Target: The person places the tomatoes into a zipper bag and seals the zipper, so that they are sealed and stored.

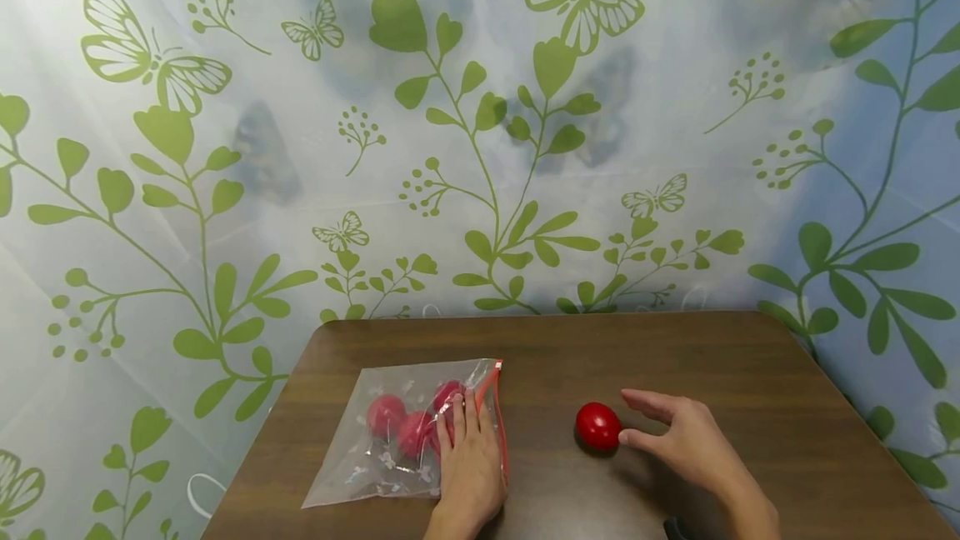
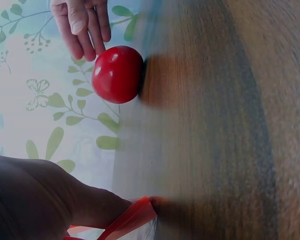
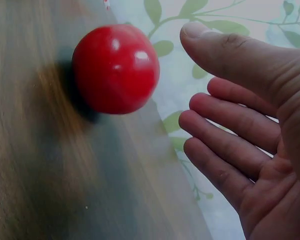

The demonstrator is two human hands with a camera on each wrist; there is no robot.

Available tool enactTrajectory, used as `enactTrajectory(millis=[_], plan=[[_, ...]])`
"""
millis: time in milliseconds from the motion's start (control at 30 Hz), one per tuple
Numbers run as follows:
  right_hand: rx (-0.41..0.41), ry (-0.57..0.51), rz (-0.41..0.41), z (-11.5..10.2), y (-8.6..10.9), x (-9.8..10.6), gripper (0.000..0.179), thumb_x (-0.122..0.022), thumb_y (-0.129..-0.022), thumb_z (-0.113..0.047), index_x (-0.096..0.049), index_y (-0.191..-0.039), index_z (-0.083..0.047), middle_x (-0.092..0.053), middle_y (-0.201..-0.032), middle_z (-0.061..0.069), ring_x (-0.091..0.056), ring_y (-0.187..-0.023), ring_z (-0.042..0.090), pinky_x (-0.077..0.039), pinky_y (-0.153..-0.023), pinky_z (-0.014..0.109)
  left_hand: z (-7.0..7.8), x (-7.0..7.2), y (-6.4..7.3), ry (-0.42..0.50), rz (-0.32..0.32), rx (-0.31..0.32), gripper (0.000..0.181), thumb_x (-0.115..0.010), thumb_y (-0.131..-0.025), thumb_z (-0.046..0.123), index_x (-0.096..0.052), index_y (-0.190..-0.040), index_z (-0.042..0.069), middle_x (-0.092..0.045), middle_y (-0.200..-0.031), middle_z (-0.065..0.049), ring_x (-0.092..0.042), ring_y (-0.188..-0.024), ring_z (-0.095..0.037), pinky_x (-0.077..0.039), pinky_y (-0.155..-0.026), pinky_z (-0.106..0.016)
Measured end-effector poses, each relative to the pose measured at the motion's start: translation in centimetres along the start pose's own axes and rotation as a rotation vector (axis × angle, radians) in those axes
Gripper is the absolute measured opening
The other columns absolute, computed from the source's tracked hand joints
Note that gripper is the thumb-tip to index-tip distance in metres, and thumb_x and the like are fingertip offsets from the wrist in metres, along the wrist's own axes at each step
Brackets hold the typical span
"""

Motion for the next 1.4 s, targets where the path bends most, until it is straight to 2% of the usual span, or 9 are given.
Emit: enactTrajectory(millis=[100,233,333,433,533,733,967,1200,1400], plan=[[0.012,-0.006,0.007,0.3,0.0,-0.1,0.063,-0.091,-0.090,-0.042,-0.073,-0.143,-0.014,-0.074,-0.143,0.012,-0.075,-0.125,0.034,-0.064,-0.094,0.032,0.0,0.0,-0.1,0.000,-0.007,0.001,0.101,-0.098,-0.071,0.015,-0.052,-0.158,-0.002,-0.040,-0.173,-0.025,-0.035,-0.163,-0.044,-0.029,-0.129,-0.068],[0.025,-0.032,0.003,0.7,-0.3,-0.6,0.064,-0.091,-0.090,-0.040,-0.072,-0.143,-0.011,-0.074,-0.143,0.013,-0.076,-0.124,0.032,-0.060,-0.093,0.022,0.0,-0.1,0.0,-0.016,-0.001,-0.008,0.102,-0.099,-0.067,0.013,-0.053,-0.157,-0.001,-0.041,-0.172,-0.026,-0.035,-0.163,-0.045,-0.029,-0.129,-0.068],[0.024,-0.050,-0.001,1.0,-0.4,-1.2,0.065,-0.091,-0.090,-0.041,-0.072,-0.143,-0.009,-0.074,-0.143,0.014,-0.075,-0.125,0.033,-0.061,-0.094,0.024,-0.1,-0.1,0.2,-0.025,0.015,-0.016,0.104,-0.099,-0.064,0.013,-0.054,-0.157,0.000,-0.043,-0.171,-0.026,-0.037,-0.162,-0.045,-0.029,-0.129,-0.068],[0.015,-0.059,-0.007,1.2,-0.7,-1.9,0.066,-0.091,-0.090,-0.041,-0.071,-0.144,-0.009,-0.074,-0.143,0.014,-0.074,-0.127,0.036,-0.064,-0.096,0.032,-0.1,0.0,0.2,-0.035,0.021,-0.019,0.105,-0.099,-0.063,0.014,-0.055,-0.157,0.001,-0.043,-0.170,-0.026,-0.038,-0.161,-0.045,-0.030,-0.128,-0.068],[-0.006,-0.065,-0.015,1.3,-0.8,-2.4,0.067,-0.091,-0.089,-0.042,-0.071,-0.144,-0.008,-0.074,-0.143,0.016,-0.074,-0.127,0.036,-0.064,-0.098,0.040,0.0,-0.1,0.2,-0.037,0.016,-0.015,0.101,-0.099,-0.066,0.015,-0.056,-0.156,0.001,-0.044,-0.170,-0.025,-0.039,-0.161,-0.044,-0.031,-0.128,-0.068],[-0.036,-0.072,-0.026,1.3,-0.8,-3.2,0.066,-0.092,-0.089,-0.040,-0.071,-0.143,-0.008,-0.073,-0.143,0.020,-0.074,-0.128,0.038,-0.063,-0.098,0.045,0.0,-0.2,0.0,-0.016,-0.008,0.001,0.098,-0.097,-0.073,0.016,-0.052,-0.158,-0.001,-0.041,-0.172,-0.025,-0.035,-0.163,-0.043,-0.030,-0.129,-0.067],[-0.039,-0.064,-0.026,1.3,-1.0,-3.7,0.067,-0.092,-0.088,-0.041,-0.071,-0.144,-0.009,-0.072,-0.144,0.022,-0.074,-0.127,0.039,-0.061,-0.101,0.051,0.0,-0.2,0.0,-0.011,-0.002,-0.003,0.099,-0.098,-0.070,0.015,-0.053,-0.157,-0.001,-0.042,-0.172,-0.025,-0.034,-0.163,-0.045,-0.029,-0.129,-0.068],[-0.055,-0.082,-0.038,1.3,-0.9,-3.8,0.069,-0.093,-0.088,-0.038,-0.069,-0.145,-0.007,-0.070,-0.145,0.024,-0.073,-0.129,0.041,-0.061,-0.101,0.052,0.0,-0.1,0.1,-0.020,0.010,-0.008,0.097,-0.098,-0.069,0.015,-0.056,-0.156,-0.001,-0.044,-0.170,-0.025,-0.036,-0.162,-0.045,-0.031,-0.128,-0.068],[-0.030,-0.089,-0.040,1.3,-1.0,-3.9,0.066,-0.092,-0.089,-0.035,-0.070,-0.144,-0.007,-0.071,-0.144,0.023,-0.073,-0.129,0.041,-0.062,-0.100,0.050,0.1,-0.2,0.0,-0.013,0.011,0.001,0.100,-0.099,-0.068,0.015,-0.054,-0.156,-0.001,-0.043,-0.171,-0.025,-0.036,-0.163,-0.044,-0.031,-0.128,-0.068]])
Point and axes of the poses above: each hand's wrist, its own y-axis away from the middle knuckle, its own x-axis out of the back of the hand, z = x × y, the point moved 1 cm from there along -y, towards the middle knuckle
